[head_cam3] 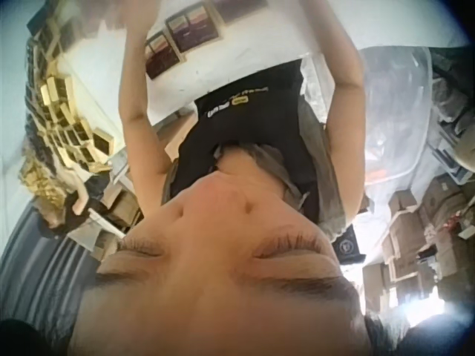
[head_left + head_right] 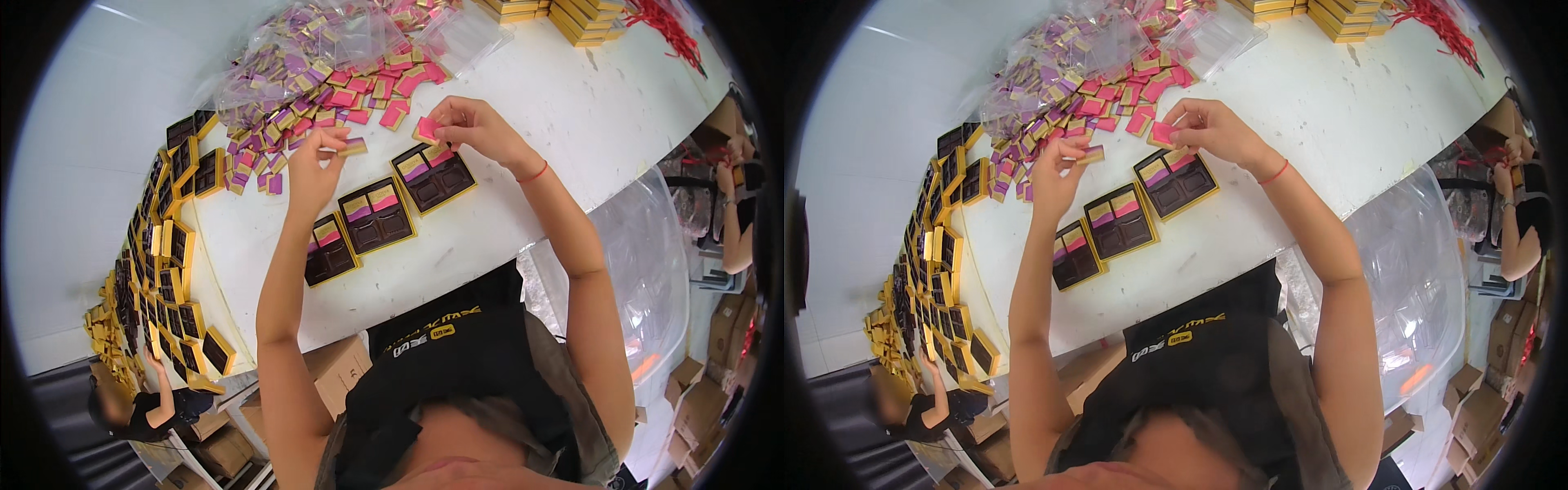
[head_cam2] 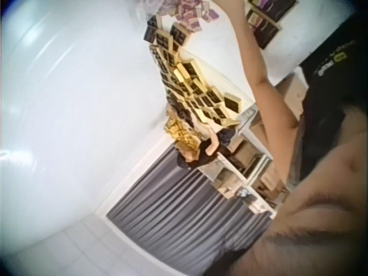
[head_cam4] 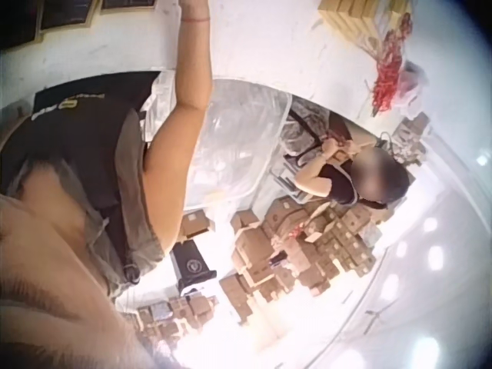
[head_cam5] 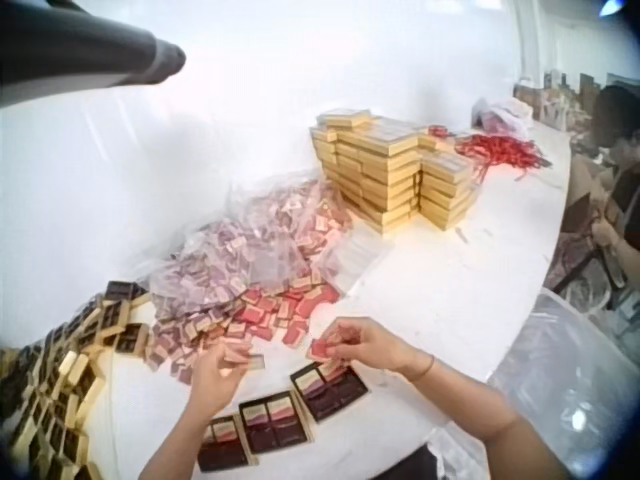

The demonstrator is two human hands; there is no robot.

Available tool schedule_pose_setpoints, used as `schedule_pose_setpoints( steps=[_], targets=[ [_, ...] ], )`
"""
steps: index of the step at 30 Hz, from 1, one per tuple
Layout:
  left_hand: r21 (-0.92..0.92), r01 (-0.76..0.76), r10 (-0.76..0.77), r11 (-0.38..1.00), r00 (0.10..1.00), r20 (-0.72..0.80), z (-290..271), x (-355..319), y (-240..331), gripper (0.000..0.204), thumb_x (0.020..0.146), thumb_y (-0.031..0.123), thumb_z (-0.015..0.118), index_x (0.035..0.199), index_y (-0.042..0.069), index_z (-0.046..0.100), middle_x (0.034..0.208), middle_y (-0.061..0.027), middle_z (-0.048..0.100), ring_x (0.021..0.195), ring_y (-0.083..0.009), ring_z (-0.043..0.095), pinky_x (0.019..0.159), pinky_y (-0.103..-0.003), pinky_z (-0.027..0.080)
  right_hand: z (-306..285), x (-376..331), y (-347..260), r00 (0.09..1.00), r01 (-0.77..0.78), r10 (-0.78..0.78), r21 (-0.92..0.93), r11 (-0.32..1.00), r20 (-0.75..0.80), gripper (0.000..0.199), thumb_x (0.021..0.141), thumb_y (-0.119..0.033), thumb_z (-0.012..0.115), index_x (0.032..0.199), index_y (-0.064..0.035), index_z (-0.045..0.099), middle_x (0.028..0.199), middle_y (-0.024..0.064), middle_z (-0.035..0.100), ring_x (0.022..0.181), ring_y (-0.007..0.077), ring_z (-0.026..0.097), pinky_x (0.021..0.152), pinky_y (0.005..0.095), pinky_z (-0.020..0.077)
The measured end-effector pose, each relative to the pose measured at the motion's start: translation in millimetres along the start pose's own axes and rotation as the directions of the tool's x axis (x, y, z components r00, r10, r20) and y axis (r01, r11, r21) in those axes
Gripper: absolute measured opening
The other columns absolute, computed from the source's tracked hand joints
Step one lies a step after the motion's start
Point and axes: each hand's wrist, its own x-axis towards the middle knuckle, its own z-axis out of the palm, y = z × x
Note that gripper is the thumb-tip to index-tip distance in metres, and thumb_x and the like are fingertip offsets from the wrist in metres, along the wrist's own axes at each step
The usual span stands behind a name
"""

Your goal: The person places small pink and purple rectangular items into the compartments of black and gold trays. They arrange the items in a specific pattern, then close the trays and stack them on the table.

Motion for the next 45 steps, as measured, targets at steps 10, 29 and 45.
schedule_pose_setpoints(
  steps=[10, 29, 45],
  targets=[
    [0.187, -0.424, 0.44, 0.886, 0.896, -0.055, 16.5, -48.0, 50.8, 0.019, 0.073, -0.015, 0.063, 0.08, 0.002, 0.059, 0.109, -0.0141, 0.067, 0.09, -0.0238, 0.069, 0.074, -0.029, 0.057, 26.9, -49.0, -14.8, 0.959, 0.238, -0.266, -0.234, 0.943, -0.094, 0.017, 0.082, 0.0, 0.065, 0.095, -0.0084, 0.072, 0.093, 0.0012, 0.068, 0.092, 0.0097, 0.061, 0.071, 0.0234, 0.047],
    [-0.148, -0.261, 0.265, 0.954, 0.964, 0.004, 46.0, -75.9, 52.3, 0.023, 0.075, -0.013, 0.067, 0.088, 0.002, 0.055, 0.107, -0.016, 0.07, 0.08, -0.016, 0.069, 0.066, -0.025, 0.055, 25.3, -88.0, 4.5, 0.971, 0.153, -0.175, -0.136, 0.979, -0.165, 0.011, 0.091, 0.001, 0.062, 0.101, -0.0022, 0.06, 0.096, 0.0016, 0.059, 0.086, 0.0102, 0.058, 0.079, 0.025, 0.0485],
    [0.475, -0.452, 0.463, 0.755, 0.881, 0.101, 55.4, -64.5, 53.5, 0.02, 0.071, 0.001, 0.075, 0.089, 0.008, 0.074, 0.067, 0.0005, 0.054, 0.058, -0.0162, 0.053, 0.051, -0.028, 0.041, 17.1, -75.1, 8.2, 0.969, 0.15, -0.177, -0.158, 0.976, -0.171, 0.032, 0.093, -0.001, 0.057, 0.124, -0.0038, 0.062, 0.098, 0.0045, 0.067, 0.08, 0.0079, 0.059, 0.074, 0.0236, 0.0495]
  ],
)
